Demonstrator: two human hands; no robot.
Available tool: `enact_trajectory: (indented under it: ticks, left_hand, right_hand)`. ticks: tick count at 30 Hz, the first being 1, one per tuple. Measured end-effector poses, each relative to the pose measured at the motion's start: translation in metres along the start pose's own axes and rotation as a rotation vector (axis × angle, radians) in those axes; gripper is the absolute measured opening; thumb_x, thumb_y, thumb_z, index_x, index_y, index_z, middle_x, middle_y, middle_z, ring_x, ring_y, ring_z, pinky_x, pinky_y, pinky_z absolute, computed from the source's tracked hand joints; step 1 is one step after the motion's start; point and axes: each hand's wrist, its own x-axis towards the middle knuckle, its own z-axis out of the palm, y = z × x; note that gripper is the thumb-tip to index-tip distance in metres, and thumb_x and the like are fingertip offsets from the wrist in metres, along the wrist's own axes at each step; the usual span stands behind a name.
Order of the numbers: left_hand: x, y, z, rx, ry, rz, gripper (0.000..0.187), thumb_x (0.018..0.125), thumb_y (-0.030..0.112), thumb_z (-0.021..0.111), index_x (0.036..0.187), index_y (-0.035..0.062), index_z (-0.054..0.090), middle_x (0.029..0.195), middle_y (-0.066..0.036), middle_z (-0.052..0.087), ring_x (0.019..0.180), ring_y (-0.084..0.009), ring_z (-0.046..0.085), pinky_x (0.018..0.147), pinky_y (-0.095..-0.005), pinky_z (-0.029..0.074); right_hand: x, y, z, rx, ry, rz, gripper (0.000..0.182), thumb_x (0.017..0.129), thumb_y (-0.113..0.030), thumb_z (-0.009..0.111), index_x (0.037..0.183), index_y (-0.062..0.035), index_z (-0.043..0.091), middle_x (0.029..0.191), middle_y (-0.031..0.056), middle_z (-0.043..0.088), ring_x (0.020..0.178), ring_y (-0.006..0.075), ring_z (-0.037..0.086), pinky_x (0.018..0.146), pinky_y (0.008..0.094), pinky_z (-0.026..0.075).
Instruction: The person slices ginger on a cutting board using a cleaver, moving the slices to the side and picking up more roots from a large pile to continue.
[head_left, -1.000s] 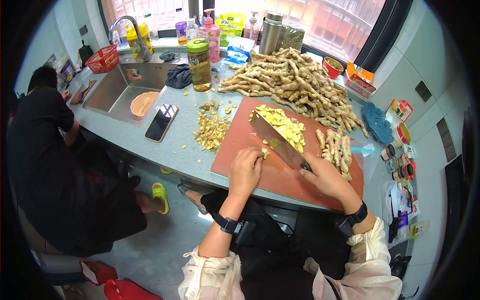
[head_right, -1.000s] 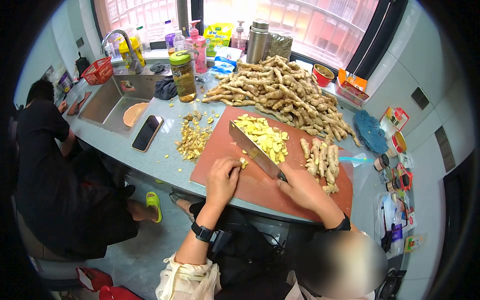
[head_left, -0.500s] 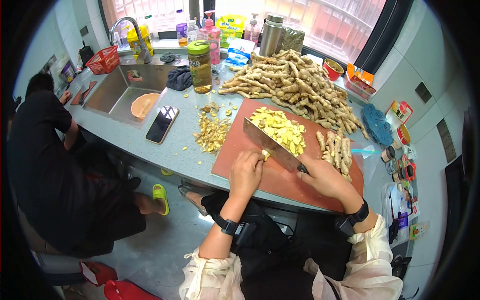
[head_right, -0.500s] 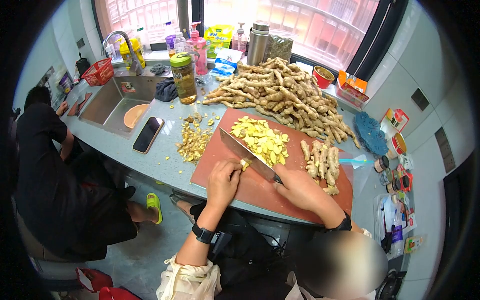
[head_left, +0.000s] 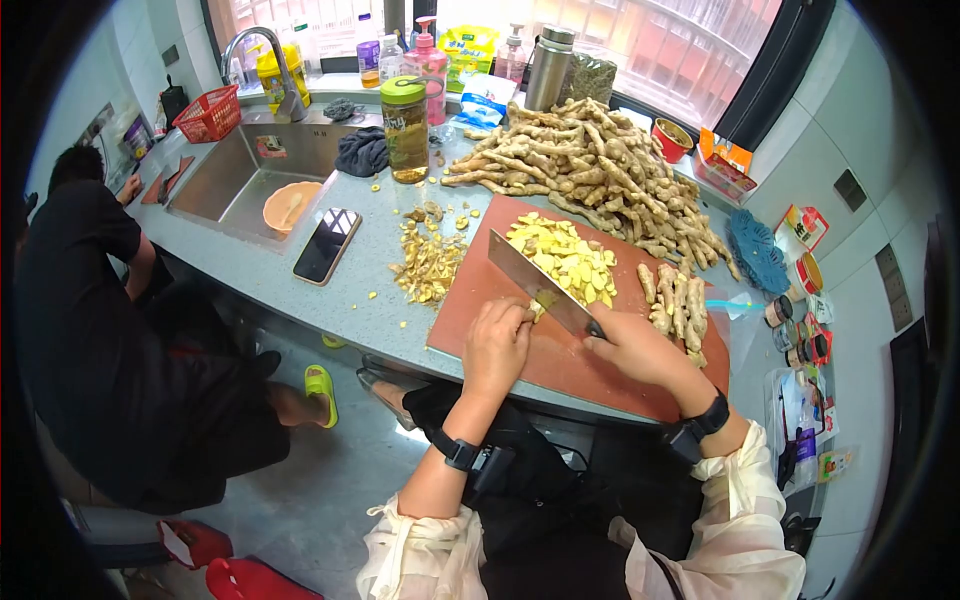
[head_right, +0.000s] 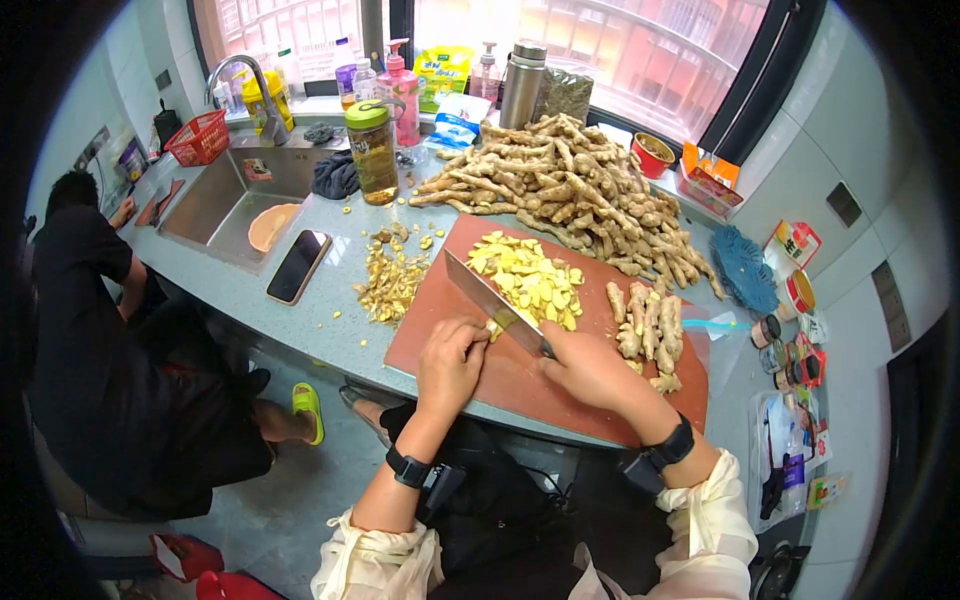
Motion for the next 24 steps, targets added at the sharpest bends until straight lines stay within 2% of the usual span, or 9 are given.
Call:
enact_trajectory:
  ticks: [2,9,15,17,20,24]
  left_hand:
    - [0.001,0.001,0.000,0.013,-0.012,-0.002,0.008,0.084,0.003,0.074,0.091,0.0039,0.072,0.103,-0.008,0.073,0.098,-0.0303,0.067,0.084,-0.0410,0.055]
    - [0.000,0.000,0.000,-0.002,-0.019,-0.009,0.008,0.084,0.002,0.073,0.091,0.0037,0.072,0.102,-0.008,0.073,0.097,-0.0305,0.067,0.084,-0.0411,0.055]
    - [0.000,0.000,-0.001,0.026,-0.039,-0.007,0.008,0.083,0.002,0.073,0.090,0.0035,0.071,0.102,-0.008,0.073,0.096,-0.0304,0.067,0.083,-0.0409,0.055]
    - [0.001,0.000,0.000,0.014,-0.026,-0.006,0.008,0.083,0.002,0.074,0.090,0.0033,0.071,0.102,-0.008,0.073,0.096,-0.0304,0.067,0.083,-0.0408,0.055]
    - [0.001,0.000,0.001,0.014,-0.017,0.008,0.008,0.083,0.002,0.074,0.091,0.0031,0.071,0.103,-0.008,0.073,0.096,-0.0305,0.067,0.082,-0.0409,0.055]
    - [0.002,0.002,0.000,0.008,-0.015,0.001,0.008,0.084,0.002,0.074,0.092,0.0030,0.072,0.103,-0.009,0.073,0.096,-0.0308,0.067,0.082,-0.0410,0.055]
  right_hand:
    - [-0.011,0.008,-0.007,0.069,0.031,-0.053,0.033,0.097,-0.022,0.065,0.115,0.0001,0.049,0.097,0.0305,0.066,0.096,0.0498,0.064,0.082,0.0559,0.049]
    - [-0.020,0.006,-0.013,0.115,0.061,-0.037,0.034,0.097,-0.021,0.065,0.118,0.0002,0.050,0.101,0.0314,0.065,0.098,0.0503,0.063,0.083,0.0549,0.049]
    - [-0.014,0.001,-0.017,0.137,-0.035,-0.026,0.035,0.098,-0.021,0.064,0.120,0.0014,0.049,0.101,0.0316,0.065,0.098,0.0503,0.063,0.083,0.0549,0.049]
    - [-0.010,0.001,-0.018,0.110,-0.077,0.029,0.036,0.097,-0.020,0.066,0.121,0.0004,0.049,0.100,0.0285,0.064,0.096,0.0466,0.064,0.083,0.0511,0.049]
    - [-0.001,0.000,-0.014,0.093,-0.064,-0.007,0.033,0.099,-0.022,0.062,0.115,0.0019,0.047,0.098,0.0311,0.065,0.097,0.0499,0.063,0.082,0.0558,0.049]
    - [0.015,-0.018,-0.002,0.049,-0.025,0.001,0.033,0.098,-0.021,0.063,0.119,0.0000,0.047,0.095,0.0288,0.066,0.092,0.0488,0.065,0.079,0.0554,0.049]
